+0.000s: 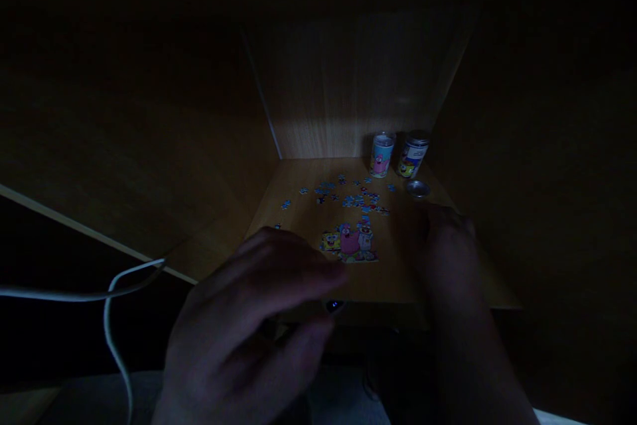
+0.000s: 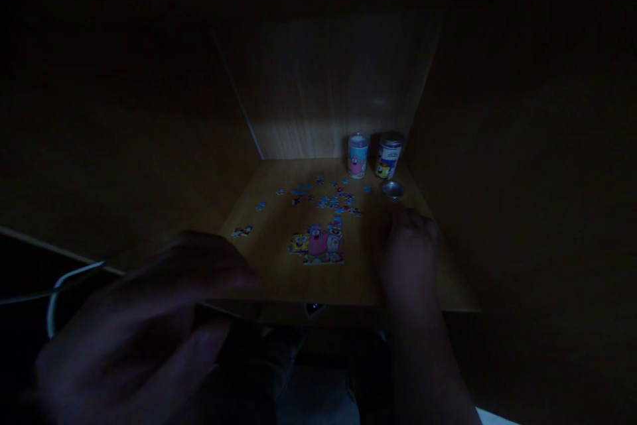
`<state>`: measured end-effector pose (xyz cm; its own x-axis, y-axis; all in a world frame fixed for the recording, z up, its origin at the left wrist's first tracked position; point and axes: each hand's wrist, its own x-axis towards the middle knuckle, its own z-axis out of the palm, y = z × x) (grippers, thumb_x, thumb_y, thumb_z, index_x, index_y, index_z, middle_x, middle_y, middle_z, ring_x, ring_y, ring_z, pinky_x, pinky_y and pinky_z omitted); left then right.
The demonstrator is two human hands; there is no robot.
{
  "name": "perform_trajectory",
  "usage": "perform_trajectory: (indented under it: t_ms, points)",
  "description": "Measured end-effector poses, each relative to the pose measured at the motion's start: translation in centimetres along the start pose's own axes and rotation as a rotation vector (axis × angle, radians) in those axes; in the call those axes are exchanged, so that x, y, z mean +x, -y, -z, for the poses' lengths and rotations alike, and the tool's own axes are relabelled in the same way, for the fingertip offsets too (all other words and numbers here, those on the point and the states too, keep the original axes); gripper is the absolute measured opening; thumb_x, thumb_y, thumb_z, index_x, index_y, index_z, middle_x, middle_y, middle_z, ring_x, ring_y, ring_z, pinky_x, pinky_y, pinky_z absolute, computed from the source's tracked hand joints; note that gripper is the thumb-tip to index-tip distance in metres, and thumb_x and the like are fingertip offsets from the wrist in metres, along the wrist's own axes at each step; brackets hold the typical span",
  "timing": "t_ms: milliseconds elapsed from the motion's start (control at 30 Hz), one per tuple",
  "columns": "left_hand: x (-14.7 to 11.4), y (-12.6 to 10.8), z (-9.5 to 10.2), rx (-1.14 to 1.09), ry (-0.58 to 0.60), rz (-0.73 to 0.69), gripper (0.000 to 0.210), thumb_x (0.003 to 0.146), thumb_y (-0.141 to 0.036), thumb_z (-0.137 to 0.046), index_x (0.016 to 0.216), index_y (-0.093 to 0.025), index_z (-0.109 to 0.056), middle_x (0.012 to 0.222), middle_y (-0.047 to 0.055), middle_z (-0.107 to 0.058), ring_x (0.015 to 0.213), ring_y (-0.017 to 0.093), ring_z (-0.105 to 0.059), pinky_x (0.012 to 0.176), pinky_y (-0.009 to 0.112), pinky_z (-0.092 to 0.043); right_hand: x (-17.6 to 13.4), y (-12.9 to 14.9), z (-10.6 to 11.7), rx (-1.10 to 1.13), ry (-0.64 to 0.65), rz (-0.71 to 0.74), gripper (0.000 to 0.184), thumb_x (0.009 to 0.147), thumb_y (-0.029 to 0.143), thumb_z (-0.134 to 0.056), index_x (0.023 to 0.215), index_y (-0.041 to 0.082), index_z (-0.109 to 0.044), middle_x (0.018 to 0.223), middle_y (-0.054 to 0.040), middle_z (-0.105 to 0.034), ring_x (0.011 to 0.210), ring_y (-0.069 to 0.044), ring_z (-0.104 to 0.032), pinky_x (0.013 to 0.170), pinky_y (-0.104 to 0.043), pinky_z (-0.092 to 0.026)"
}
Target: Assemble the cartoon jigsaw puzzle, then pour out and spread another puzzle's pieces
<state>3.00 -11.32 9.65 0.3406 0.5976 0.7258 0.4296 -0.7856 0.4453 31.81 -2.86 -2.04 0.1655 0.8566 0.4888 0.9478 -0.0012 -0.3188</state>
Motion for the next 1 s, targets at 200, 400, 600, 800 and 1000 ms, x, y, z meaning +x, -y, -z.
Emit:
perform_trajectory:
  t_ms: [200,400,600,800,1000]
  points:
    - [1.2,6.9,-1.2,0.304,0.052,0.121,0.018,0.103,-0.017,-0.066,0.117,-0.023,-0.077,0.110,0.005,-0.079,0.106,0.022,-0.073,0.092,0.038,-0.059,0.1,0.9,0.2,-0.016,0.034,0.028,0.034,0.100,0.021,-0.053,0.123,0.011,-0.075,0.111,-0.0197,-0.076,0.104,-0.035,-0.066,0.100,-0.048,-0.048]
    - [-0.3,12.2,-3.4,0.394,0.098,0.232,0.017,0.103,-0.021,-0.062,0.109,-0.020,-0.078,0.110,0.009,-0.079,0.105,0.027,-0.073,0.096,0.044,-0.058,0.2,1.1,-0.1,-0.021,0.062,0.040,0.029,0.103,0.026,-0.053,0.112,0.014,-0.078,0.108,-0.0187,-0.076,0.104,-0.034,-0.066,0.100,-0.048,-0.048]
    - [-0.7,13.8,-3.4,0.766,0.010,0.517,0.026,0.100,-0.021,-0.057,0.112,-0.014,-0.079,0.111,0.017,-0.080,0.104,0.036,-0.074,0.094,0.049,-0.059,0.2,1.1,-0.2,0.021,0.036,0.063,0.027,0.103,0.027,-0.054,0.107,0.015,-0.079,0.111,-0.0178,-0.077,0.105,-0.033,-0.066,0.100,-0.048,-0.049]
    - [-0.4,11.9,-2.2,0.939,0.127,0.854,0.038,0.099,-0.016,-0.053,0.129,-0.015,-0.076,0.096,0.016,-0.082,0.084,0.034,-0.079,0.076,0.043,-0.058,0.2,1.1,-0.4,0.058,0.029,0.079,0.027,0.104,0.027,-0.054,0.106,0.017,-0.078,0.110,-0.0162,-0.077,0.104,-0.032,-0.067,0.102,-0.047,-0.049]
    - [-1.9,13.3,-0.8,0.938,0.210,0.666,0.037,0.086,-0.006,-0.056,0.103,-0.023,-0.084,0.077,0.010,-0.082,0.064,0.030,-0.076,0.059,0.036,-0.056,0.3,1.1,-0.3,0.093,0.061,0.068,0.028,0.104,0.026,-0.053,0.110,0.017,-0.079,0.113,-0.0163,-0.078,0.106,-0.032,-0.066,0.102,-0.047,-0.048]
